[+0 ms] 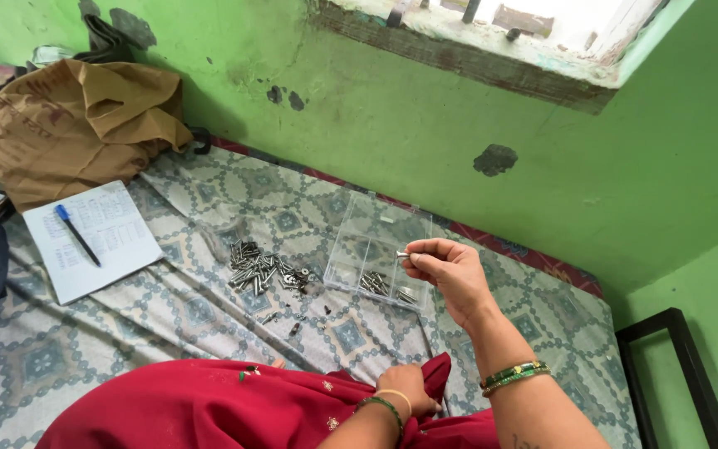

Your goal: The person sits on a bed and assembles small metal hardware components by hand. They pick up screws and nuts, thread them together, and place the assembled pieces into a clear plastic compartment box.

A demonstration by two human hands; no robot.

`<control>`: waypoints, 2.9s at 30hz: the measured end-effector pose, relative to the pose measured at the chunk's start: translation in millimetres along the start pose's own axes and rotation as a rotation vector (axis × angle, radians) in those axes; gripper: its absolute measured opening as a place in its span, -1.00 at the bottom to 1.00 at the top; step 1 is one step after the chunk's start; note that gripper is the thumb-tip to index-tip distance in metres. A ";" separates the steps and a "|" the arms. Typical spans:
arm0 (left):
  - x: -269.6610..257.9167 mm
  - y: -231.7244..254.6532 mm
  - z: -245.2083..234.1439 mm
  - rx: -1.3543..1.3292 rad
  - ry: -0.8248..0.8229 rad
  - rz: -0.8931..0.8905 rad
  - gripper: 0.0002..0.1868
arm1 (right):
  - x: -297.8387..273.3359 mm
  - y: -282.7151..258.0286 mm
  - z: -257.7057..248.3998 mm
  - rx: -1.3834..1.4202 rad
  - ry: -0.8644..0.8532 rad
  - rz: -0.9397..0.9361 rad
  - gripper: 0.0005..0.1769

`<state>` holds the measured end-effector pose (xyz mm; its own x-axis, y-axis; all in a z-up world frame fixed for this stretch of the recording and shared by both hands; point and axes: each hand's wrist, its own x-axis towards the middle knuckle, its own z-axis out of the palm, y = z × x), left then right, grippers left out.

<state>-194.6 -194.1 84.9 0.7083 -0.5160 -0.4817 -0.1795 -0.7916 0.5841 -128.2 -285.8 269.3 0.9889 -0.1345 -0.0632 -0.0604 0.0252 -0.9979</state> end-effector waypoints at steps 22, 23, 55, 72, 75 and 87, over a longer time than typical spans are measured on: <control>49.6 -10.2 34.4 0.021 0.235 0.468 -0.07 | 47.9 43.0 -11.7 0.074 0.032 0.058 -0.84; 54.4 -7.4 33.1 -0.043 0.235 0.457 -0.12 | 51.8 45.9 -14.1 0.076 0.035 0.065 -0.84; -42.3 24.2 -255.8 -0.801 0.421 0.447 -0.81 | 45.7 15.1 -25.4 0.138 -0.076 -0.028 -0.81; -40.5 4.7 -261.7 -1.075 0.328 0.525 -0.90 | 42.1 4.8 -2.0 0.336 -0.144 0.056 -0.78; -43.6 10.0 -259.2 -1.035 0.297 0.526 -0.90 | 35.3 1.5 -4.8 0.301 -0.127 -0.016 -0.81; -47.4 25.8 -254.3 -1.111 0.270 0.514 -0.91 | 12.9 -24.1 -2.4 0.132 -0.022 -0.214 -0.74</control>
<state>-59.2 -106.9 288.9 0.8679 -0.4954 0.0372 0.1026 0.2519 0.9623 -114.3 -290.5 292.6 0.9801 -0.1288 0.1507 0.1672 0.1282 -0.9776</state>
